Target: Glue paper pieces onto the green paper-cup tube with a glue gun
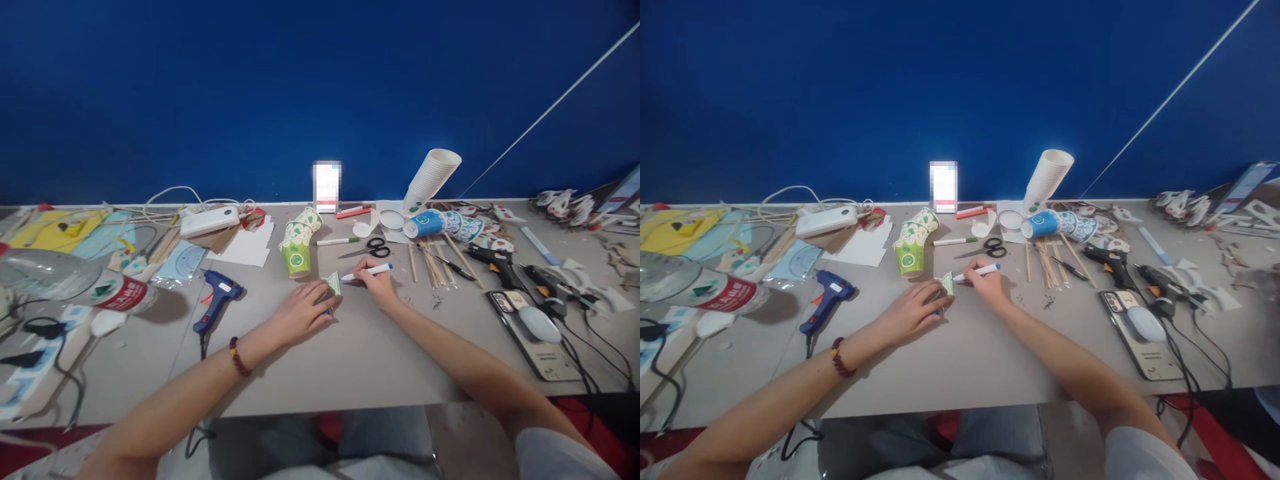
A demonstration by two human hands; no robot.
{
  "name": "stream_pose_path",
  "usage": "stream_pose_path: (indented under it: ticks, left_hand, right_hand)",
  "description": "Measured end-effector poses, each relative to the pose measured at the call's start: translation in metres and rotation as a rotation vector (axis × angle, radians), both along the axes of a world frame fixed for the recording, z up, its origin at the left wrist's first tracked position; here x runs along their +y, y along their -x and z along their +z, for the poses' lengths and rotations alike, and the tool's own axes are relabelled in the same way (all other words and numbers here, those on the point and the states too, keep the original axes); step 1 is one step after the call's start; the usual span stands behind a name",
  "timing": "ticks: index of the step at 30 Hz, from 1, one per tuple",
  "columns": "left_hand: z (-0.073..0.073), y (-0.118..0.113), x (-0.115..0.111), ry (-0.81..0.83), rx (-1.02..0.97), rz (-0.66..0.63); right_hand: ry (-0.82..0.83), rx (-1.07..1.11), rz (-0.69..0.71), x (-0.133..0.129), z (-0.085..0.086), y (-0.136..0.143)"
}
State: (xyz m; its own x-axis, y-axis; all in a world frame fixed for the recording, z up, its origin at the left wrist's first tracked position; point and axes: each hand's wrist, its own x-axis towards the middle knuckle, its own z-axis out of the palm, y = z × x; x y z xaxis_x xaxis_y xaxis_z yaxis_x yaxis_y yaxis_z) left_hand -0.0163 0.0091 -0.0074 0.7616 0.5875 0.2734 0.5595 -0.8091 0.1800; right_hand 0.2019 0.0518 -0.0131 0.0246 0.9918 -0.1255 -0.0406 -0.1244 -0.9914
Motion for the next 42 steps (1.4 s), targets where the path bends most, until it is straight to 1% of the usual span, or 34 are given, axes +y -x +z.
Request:
stream_pose_path:
  ticks: [4, 5, 7, 9, 12, 15, 17, 19, 20, 24, 25, 28, 31, 33, 36, 39, 42]
  left_hand:
    - [-0.001, 0.001, -0.002, -0.096, -0.091, -0.047]
    - [-0.002, 0.001, -0.003, -0.123, -0.123, -0.038]
    - [-0.003, 0.003, -0.004, -0.163, -0.191, 0.021]
    - [-0.005, 0.004, -0.004, -0.162, -0.246, 0.111]
    - [-0.009, 0.008, -0.001, -0.102, -0.293, 0.222]
    - [-0.011, 0.01, 0.002, -0.072, -0.32, 0.278]
    - [-0.011, 0.01, 0.004, -0.068, -0.316, 0.284]
    - [-0.009, 0.009, 0.004, -0.075, -0.286, 0.245]
    - [-0.008, 0.008, 0.004, -0.082, -0.261, 0.2]
    - [-0.005, 0.005, 0.0, -0.099, -0.13, -0.047]
    - [-0.005, 0.004, -0.001, -0.096, -0.107, -0.092]
    - [-0.001, 0.002, -0.004, -0.088, -0.07, -0.17]
    - [0.002, 0.001, -0.004, -0.092, -0.085, -0.198]
    - [0.001, 0.002, -0.004, -0.108, -0.12, -0.144]
    - [-0.005, 0.004, -0.003, -0.153, -0.182, 0.048]
    - [-0.011, 0.006, 0.0, -0.203, -0.233, 0.214]
    - [-0.013, 0.008, 0.003, -0.216, -0.26, 0.272]
  right_hand:
    - [-0.072, -0.052, -0.071, -0.002, 0.0, -0.002]
    - [-0.097, -0.065, -0.086, -0.003, 0.001, -0.002]
    - [-0.135, -0.074, -0.086, -0.006, 0.003, -0.002]
    - [-0.155, -0.066, -0.041, -0.01, 0.007, -0.001]
    - [-0.162, -0.044, 0.03, -0.014, 0.012, -0.001]
    - [-0.132, -0.004, 0.103, -0.016, 0.013, -0.003]
    - [-0.1, 0.026, 0.134, -0.014, 0.013, -0.006]
    - [-0.066, 0.052, 0.126, -0.012, 0.012, -0.008]
    - [-0.048, 0.059, 0.118, -0.01, 0.012, -0.008]
    - [0.01, 0.023, 0.093, -0.006, 0.01, -0.009]
    - [0.016, 0.008, 0.084, -0.006, 0.009, -0.009]
    - [0.026, -0.028, 0.072, -0.006, 0.006, -0.007]
    - [0.017, -0.049, 0.072, -0.007, 0.004, -0.004]
    - [0.003, -0.046, 0.074, -0.008, 0.005, -0.002]
    - [-0.006, -0.008, 0.108, -0.011, 0.007, -0.002]
    - [-0.018, 0.037, 0.205, -0.015, 0.007, -0.003]
    - [-0.028, 0.07, 0.322, -0.019, 0.005, -0.004]
